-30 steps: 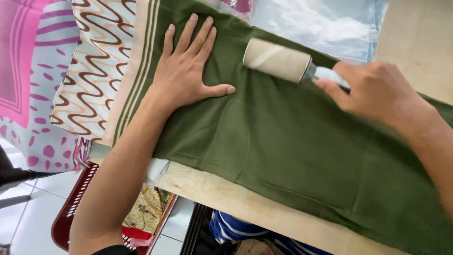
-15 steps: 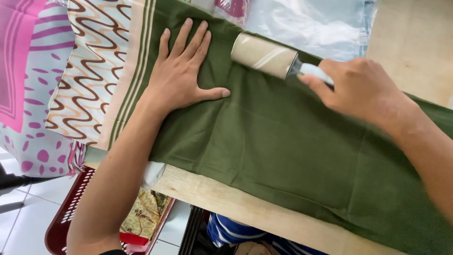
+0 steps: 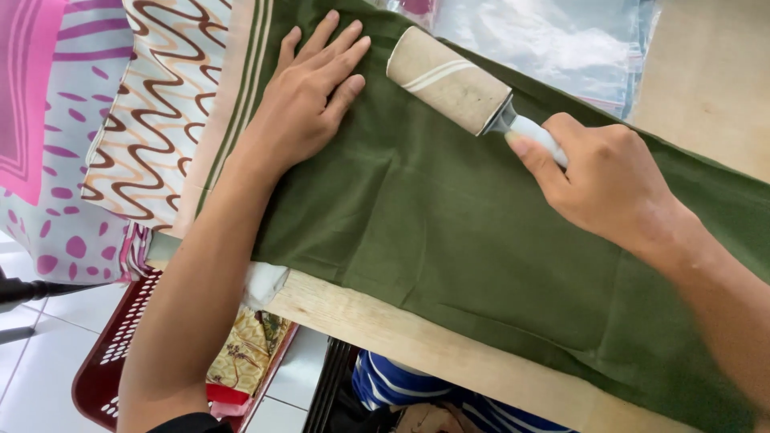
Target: The person uses a lint roller to clean a green fabric on a table and then folds it neatly.
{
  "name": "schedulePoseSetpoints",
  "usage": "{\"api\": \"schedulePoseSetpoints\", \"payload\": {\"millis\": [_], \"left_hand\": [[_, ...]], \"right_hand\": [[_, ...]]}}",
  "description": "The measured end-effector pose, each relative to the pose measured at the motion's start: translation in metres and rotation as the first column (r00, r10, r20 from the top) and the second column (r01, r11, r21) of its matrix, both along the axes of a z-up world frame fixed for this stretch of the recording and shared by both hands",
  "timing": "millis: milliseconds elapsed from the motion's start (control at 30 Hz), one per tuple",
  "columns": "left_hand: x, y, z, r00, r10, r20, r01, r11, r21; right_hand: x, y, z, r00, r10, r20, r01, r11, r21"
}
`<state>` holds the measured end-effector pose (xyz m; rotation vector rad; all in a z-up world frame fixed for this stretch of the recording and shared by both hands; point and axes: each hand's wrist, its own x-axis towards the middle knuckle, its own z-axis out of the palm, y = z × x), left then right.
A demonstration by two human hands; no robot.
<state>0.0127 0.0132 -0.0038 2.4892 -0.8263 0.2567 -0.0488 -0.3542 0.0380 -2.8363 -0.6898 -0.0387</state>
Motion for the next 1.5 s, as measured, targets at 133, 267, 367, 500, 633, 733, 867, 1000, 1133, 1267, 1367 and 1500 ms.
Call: {"api": "schedulePoseSetpoints", "payload": {"millis": [133, 267, 367, 500, 633, 733, 867, 1000, 1133, 1267, 1367, 1500], "left_hand": [[0.001, 0.001, -0.011, 0.996, 0.028, 0.081, -0.039, 0.991, 0.131], [-0.003, -0.002, -0.013, 0.984, 0.023, 0.178, -0.072, 0.959, 0.274], [-0.002, -0.003, -0.014, 0.982, 0.025, 0.187, -0.079, 0.956, 0.282], [-0.002, -0.002, -0.015, 0.982, 0.026, 0.189, -0.08, 0.955, 0.284], [-0.001, -0.003, -0.015, 0.986, 0.037, 0.162, -0.082, 0.955, 0.284], [-0.001, -0.003, -0.017, 0.982, 0.036, 0.184, -0.087, 0.957, 0.275], [-0.001, -0.004, -0.019, 0.979, 0.03, 0.201, -0.088, 0.954, 0.285], [0.0, -0.002, -0.019, 0.973, 0.024, 0.228, -0.094, 0.949, 0.301], [0.003, -0.002, -0.02, 0.982, 0.041, 0.187, -0.093, 0.956, 0.279], [0.005, 0.0, -0.02, 0.978, 0.022, 0.209, -0.07, 0.973, 0.221], [0.002, 0.001, -0.019, 0.969, 0.009, 0.247, -0.076, 0.962, 0.263], [0.004, 0.001, -0.021, 0.955, 0.009, 0.295, -0.089, 0.962, 0.258]], "right_hand": [[0.001, 0.006, -0.003, 0.997, 0.068, -0.024, -0.07, 0.991, -0.111], [0.021, -0.008, -0.021, 0.993, 0.033, 0.111, 0.0, 0.958, -0.287], [0.042, -0.024, -0.032, 0.956, 0.008, 0.295, 0.11, 0.917, -0.384], [0.045, -0.038, -0.037, 0.924, -0.023, 0.381, 0.161, 0.929, -0.334], [0.006, -0.012, -0.009, 0.984, 0.018, 0.179, 0.02, 0.978, -0.209], [0.0, -0.005, -0.012, 0.984, 0.104, 0.146, -0.067, 0.968, -0.242], [0.031, -0.017, -0.026, 0.969, 0.05, 0.243, 0.046, 0.925, -0.377], [0.053, -0.041, -0.045, 0.926, -0.047, 0.375, 0.188, 0.918, -0.35], [0.014, -0.019, -0.02, 0.955, -0.037, 0.295, 0.11, 0.966, -0.236], [-0.019, 0.015, -0.015, 0.993, 0.004, 0.12, 0.01, 0.993, -0.12], [-0.038, 0.03, -0.028, 0.993, 0.025, 0.114, -0.005, 0.985, -0.172], [-0.075, 0.037, -0.044, 0.952, 0.171, 0.252, -0.108, 0.963, -0.247]]}}
